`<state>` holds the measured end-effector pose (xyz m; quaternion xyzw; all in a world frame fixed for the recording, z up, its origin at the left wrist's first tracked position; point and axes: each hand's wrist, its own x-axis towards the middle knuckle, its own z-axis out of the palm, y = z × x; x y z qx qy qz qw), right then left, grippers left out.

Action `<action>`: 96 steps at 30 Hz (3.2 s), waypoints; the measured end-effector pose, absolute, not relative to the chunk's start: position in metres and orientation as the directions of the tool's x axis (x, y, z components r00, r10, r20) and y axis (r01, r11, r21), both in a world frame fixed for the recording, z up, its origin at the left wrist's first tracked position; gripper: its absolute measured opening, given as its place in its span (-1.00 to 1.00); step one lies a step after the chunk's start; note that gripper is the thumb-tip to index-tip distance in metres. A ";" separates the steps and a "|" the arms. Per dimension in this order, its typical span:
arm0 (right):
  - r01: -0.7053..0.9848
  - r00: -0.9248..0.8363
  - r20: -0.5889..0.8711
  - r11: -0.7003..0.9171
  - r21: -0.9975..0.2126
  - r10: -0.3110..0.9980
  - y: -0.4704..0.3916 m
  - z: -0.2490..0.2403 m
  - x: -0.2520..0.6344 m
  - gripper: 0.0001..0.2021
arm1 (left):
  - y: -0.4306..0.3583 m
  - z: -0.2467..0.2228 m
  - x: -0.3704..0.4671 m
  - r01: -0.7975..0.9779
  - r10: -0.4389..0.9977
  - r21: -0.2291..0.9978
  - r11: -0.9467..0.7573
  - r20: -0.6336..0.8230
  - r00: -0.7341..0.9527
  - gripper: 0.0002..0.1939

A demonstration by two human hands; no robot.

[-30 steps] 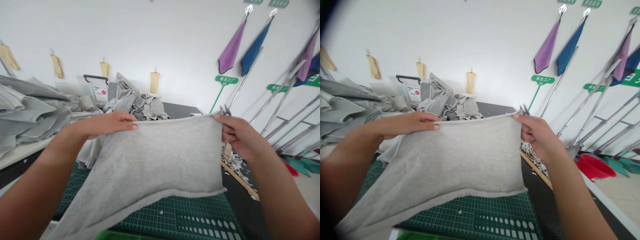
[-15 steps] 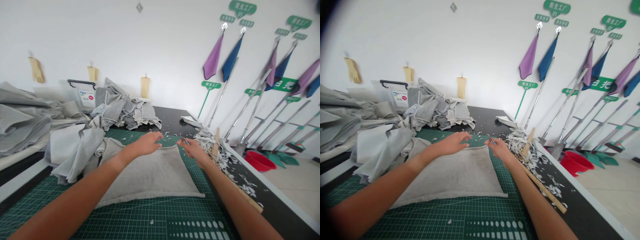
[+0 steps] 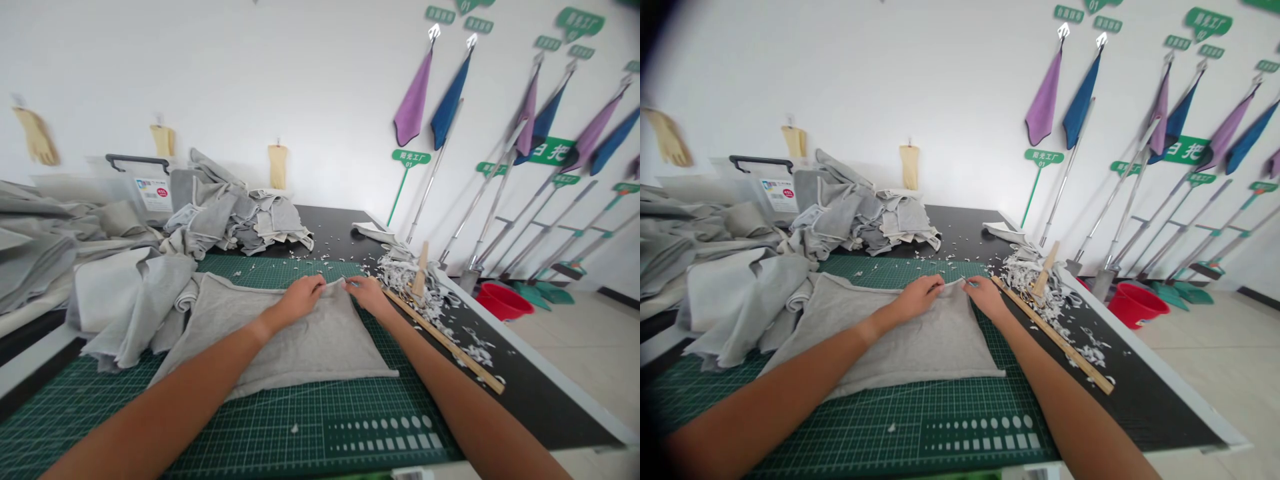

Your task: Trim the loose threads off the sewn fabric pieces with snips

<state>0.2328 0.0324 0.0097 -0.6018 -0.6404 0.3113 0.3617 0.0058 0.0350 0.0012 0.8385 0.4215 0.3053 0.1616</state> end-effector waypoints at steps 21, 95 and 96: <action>0.437 -0.157 0.179 0.231 -0.869 0.971 0.014 0.015 0.212 -0.68 | 0.028 -0.001 0.007 0.395 0.802 0.704 -0.590 0.458 0.382 -0.74; 0.244 -0.093 0.125 0.144 -0.959 0.988 0.012 0.006 0.203 -0.61 | 0.038 -0.006 0.008 0.192 0.834 0.847 -0.497 0.405 0.374 -0.73; 0.252 -0.089 0.134 0.153 -0.956 0.987 0.011 0.007 0.203 -0.60 | 0.038 -0.005 0.008 0.196 0.838 0.850 -0.489 0.395 0.377 -0.72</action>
